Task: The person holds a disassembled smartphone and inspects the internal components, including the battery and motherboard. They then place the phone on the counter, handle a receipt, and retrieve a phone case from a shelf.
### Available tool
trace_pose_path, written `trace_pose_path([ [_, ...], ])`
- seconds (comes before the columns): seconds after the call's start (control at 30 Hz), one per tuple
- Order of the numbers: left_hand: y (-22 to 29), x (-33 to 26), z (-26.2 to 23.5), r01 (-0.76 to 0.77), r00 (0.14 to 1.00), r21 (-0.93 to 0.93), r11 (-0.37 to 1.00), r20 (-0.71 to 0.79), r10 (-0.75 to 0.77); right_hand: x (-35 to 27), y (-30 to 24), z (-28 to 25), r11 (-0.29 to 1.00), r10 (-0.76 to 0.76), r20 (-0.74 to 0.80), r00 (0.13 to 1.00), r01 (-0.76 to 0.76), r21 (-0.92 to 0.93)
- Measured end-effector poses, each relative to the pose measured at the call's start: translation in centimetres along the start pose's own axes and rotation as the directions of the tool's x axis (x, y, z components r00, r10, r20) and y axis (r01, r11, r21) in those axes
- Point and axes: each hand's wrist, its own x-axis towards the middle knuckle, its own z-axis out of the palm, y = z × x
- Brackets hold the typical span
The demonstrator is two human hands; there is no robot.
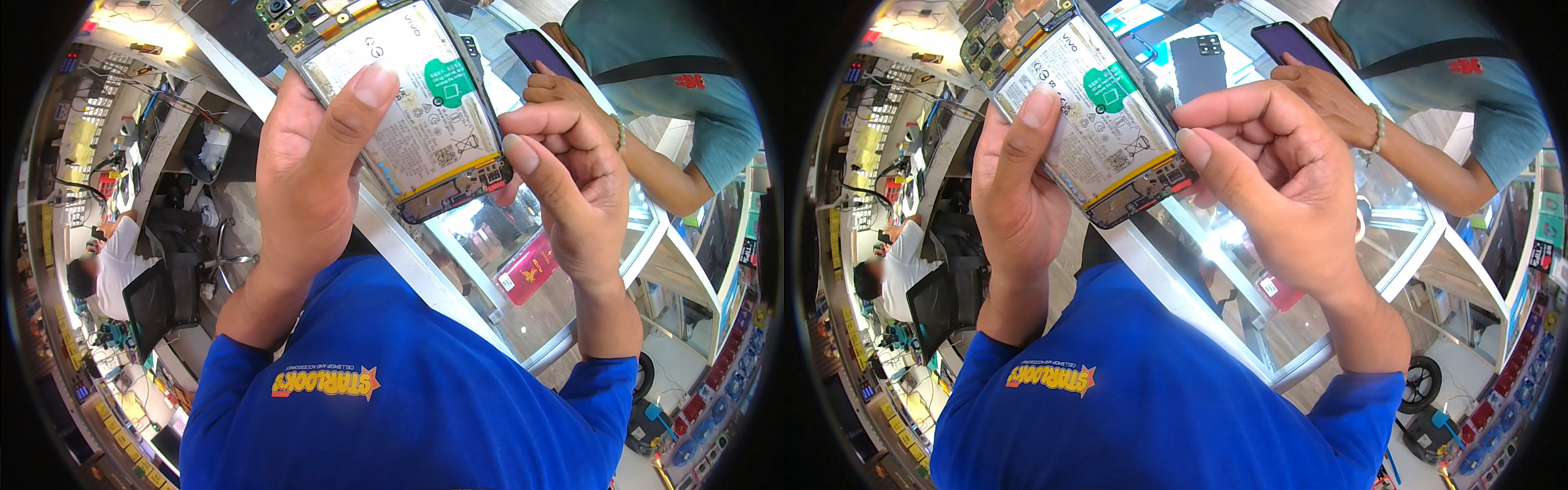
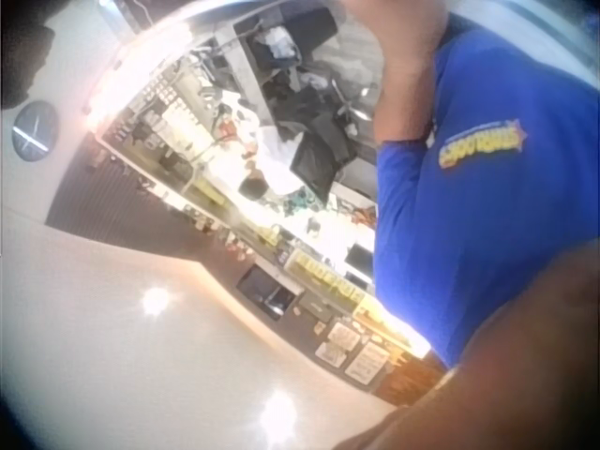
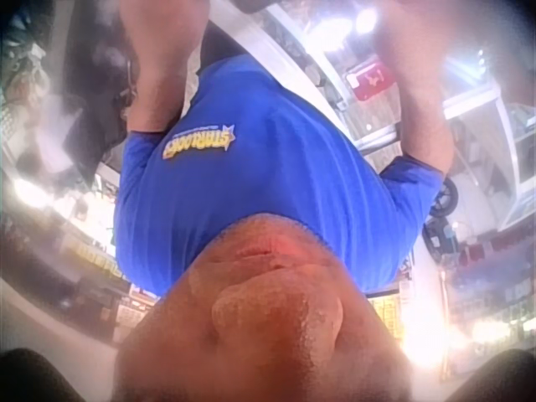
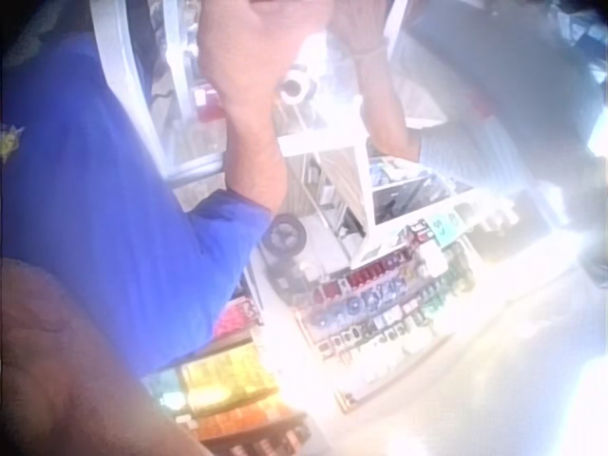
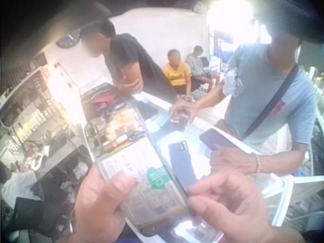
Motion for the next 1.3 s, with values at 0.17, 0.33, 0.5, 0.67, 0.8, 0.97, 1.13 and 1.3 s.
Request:
trace_pose_path([
  [0.17,0.0,0.1,-0.3,-0.001,1.000,-0.034,0.999,0.007,0.002,0.0,0.6,0.2,0.984,-0.045,0.017,0.999,0.042,0.171],
  [0.33,-0.3,0.1,-0.2,-0.017,1.000,-0.031,0.999,0.007,0.017,0.0,0.5,0.3,0.989,-0.015,-0.007,1.000,0.016,0.146],
  [0.5,-0.4,0.1,-0.3,-0.022,1.000,-0.034,0.999,0.014,0.023,0.1,0.0,-0.1,0.989,0.070,0.014,0.997,-0.071,0.127],
  [0.67,-0.3,0.3,-0.4,-0.013,1.000,-0.057,0.998,0.010,0.014,0.2,0.3,-0.4,0.972,0.025,0.038,0.999,-0.033,0.233],
  [0.8,-0.3,0.4,-0.5,-0.014,1.000,-0.049,0.999,-0.021,0.013,0.0,0.3,0.0,0.979,-0.019,0.019,1.000,0.015,0.205],
  [0.97,-0.4,0.6,-0.4,-0.032,0.999,-0.058,0.998,-0.026,0.031,-0.1,0.9,0.2,0.978,-0.207,-0.025,0.978,0.207,-0.003],
  [1.13,-0.2,0.4,-0.6,-0.020,1.000,-0.075,0.997,-0.015,0.019,0.5,1.2,-0.2,0.818,-0.456,0.076,0.887,0.452,-0.357],
  [1.3,0.2,0.4,-0.3,-0.002,1.000,-0.055,0.998,-0.024,0.000,0.8,0.9,-0.2,0.561,-0.603,0.215,0.768,0.600,-0.571],
])
